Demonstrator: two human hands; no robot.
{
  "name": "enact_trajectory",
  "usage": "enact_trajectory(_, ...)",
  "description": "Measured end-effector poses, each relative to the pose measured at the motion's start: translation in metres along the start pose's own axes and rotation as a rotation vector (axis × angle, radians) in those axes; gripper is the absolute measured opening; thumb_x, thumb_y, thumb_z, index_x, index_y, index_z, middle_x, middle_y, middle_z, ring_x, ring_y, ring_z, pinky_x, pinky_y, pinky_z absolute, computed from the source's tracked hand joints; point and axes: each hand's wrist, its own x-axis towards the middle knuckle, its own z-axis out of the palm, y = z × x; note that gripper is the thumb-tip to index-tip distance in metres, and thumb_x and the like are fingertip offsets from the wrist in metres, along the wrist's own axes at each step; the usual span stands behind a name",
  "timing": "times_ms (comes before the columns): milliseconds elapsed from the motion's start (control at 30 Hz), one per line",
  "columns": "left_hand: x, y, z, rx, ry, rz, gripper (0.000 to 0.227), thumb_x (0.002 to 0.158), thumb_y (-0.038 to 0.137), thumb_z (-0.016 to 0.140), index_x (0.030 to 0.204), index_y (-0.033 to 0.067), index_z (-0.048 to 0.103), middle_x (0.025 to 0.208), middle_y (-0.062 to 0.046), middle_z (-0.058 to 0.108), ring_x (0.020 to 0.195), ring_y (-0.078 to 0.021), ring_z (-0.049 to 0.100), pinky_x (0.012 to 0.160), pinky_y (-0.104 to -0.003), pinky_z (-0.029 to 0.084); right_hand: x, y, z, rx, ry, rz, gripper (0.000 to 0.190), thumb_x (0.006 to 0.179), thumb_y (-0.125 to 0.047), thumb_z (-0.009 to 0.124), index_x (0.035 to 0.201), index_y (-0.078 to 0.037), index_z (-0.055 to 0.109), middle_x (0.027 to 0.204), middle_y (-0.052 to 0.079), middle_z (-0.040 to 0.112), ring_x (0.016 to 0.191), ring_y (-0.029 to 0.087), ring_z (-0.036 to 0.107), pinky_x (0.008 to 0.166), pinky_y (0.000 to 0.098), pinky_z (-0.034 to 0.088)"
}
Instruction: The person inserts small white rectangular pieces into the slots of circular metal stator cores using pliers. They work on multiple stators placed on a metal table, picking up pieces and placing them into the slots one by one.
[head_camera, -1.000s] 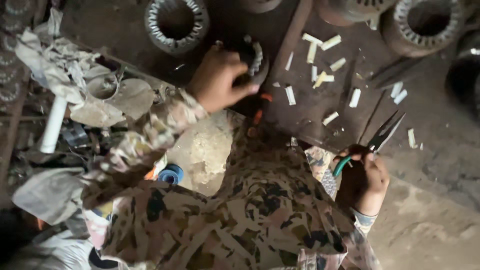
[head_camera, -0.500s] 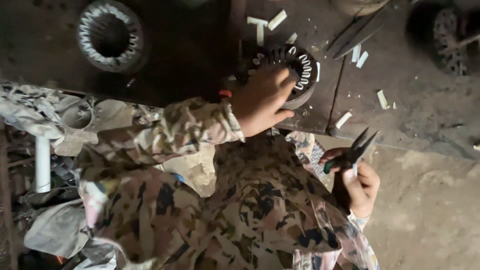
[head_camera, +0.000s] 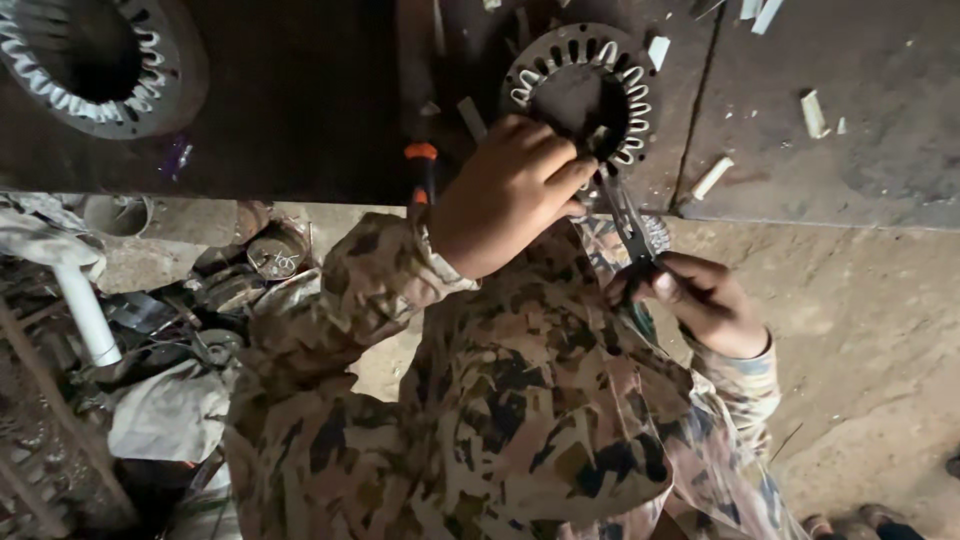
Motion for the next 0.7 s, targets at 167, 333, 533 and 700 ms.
enact_trajectory(167,-0.001,-0.004,-0.002,-0.009,0.01,-0.016,0.043,0.093,0.034,0.084,0.122,0.0055,0.07,0.116,-0.004,0.066,0.114,-0.0239,0.059,0.107,-0.046,0.042,0.003,0.002,0.003,0.089,0.034,0.136,0.036,0.113,-0.02,0.049,0.097,0.006,0.066,0.092,0.015,0.069,0.086,0.017,0.063,0.08,0.0333,0.052)
enact_trajectory(333,-0.008,0.003,-0.01,-0.007,0.13,-0.135,0.051,0.089,0.037,0.085,0.122,0.0036,0.067,0.125,-0.011,0.06,0.121,-0.0316,0.056,0.11,-0.049,0.041,-0.009,-0.041,0.029,-0.344,0.3,-0.293,0.026,0.112,-0.018,0.048,0.105,0.003,0.061,0.093,0.012,0.069,0.072,0.015,0.066,0.061,0.0281,0.055)
enact_trajectory(533,-0.028,0.027,-0.022,-0.31,0.344,-0.315,0.063,0.1,0.021,0.084,0.148,0.0053,0.047,0.153,-0.016,0.043,0.139,-0.034,0.05,0.118,-0.041,0.049,0.033,-0.094,0.037,-0.707,0.21,-0.28,0.019,0.103,-0.008,0.053,0.097,0.006,0.063,0.072,0.011,0.064,0.046,0.013,0.053,0.039,0.0295,0.039)
enact_trajectory(700,-0.046,0.047,-0.027,-0.368,0.412,-0.302,0.061,0.097,0.017,0.086,0.143,0.007,0.048,0.147,-0.014,0.05,0.135,-0.0326,0.056,0.109,-0.04,0.053,0.042,-0.137,0.04,-0.712,0.148,-0.315,0.017,0.102,0.0,0.045,0.096,0.003,0.06,0.074,0.008,0.062,0.046,0.006,0.052,0.038,0.024,0.041)
